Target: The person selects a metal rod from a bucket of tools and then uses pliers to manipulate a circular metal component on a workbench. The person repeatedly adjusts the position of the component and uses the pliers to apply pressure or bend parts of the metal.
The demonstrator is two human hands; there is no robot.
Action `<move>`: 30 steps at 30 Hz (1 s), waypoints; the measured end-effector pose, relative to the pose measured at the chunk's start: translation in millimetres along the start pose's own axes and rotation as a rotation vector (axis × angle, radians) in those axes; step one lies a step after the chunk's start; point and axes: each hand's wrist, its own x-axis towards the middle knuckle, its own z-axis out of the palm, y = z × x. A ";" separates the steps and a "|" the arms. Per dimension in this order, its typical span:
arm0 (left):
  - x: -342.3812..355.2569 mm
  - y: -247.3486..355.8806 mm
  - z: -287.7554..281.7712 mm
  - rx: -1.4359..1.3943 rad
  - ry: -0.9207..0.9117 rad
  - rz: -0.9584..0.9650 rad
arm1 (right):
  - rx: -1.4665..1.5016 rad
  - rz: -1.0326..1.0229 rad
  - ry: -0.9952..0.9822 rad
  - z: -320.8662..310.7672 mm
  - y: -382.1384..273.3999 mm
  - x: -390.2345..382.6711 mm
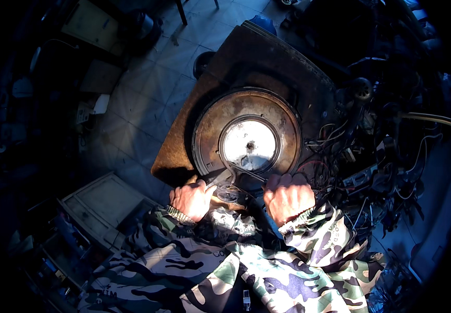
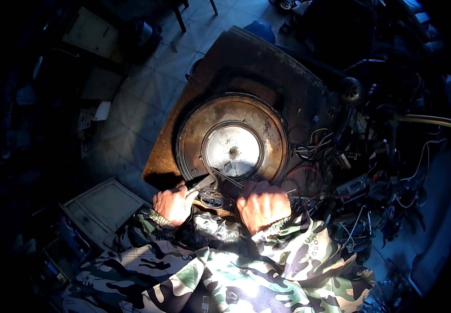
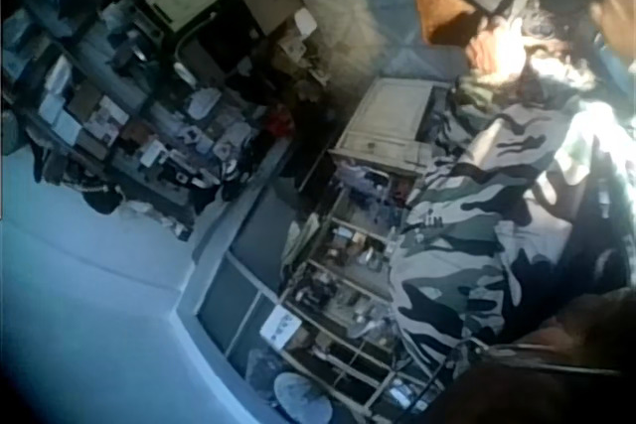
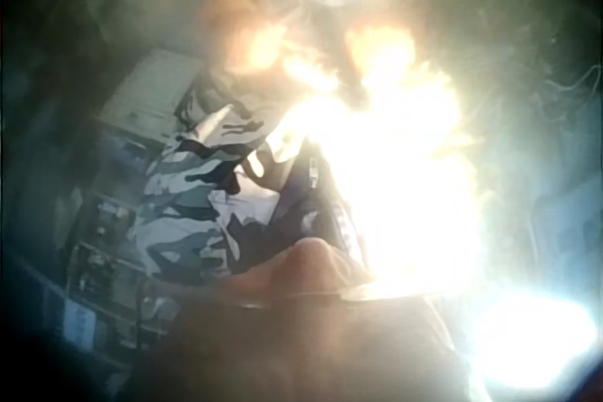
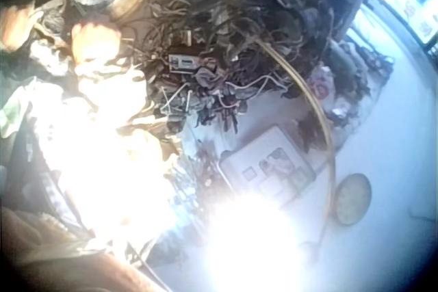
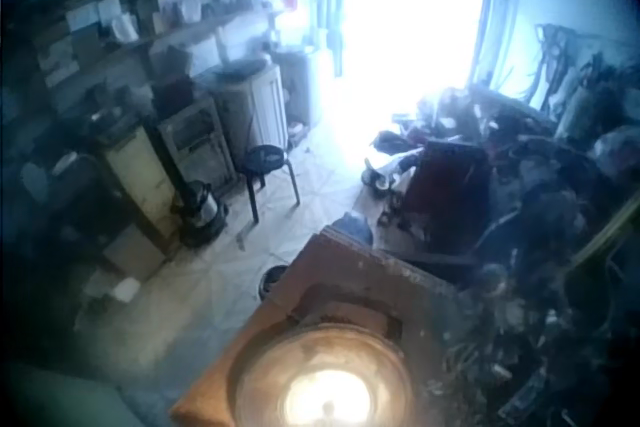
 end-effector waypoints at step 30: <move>2.2 -14.6 -2.4 -0.111 -0.082 0.021 | 0.243 -0.179 0.018 73.6 68.8 17.2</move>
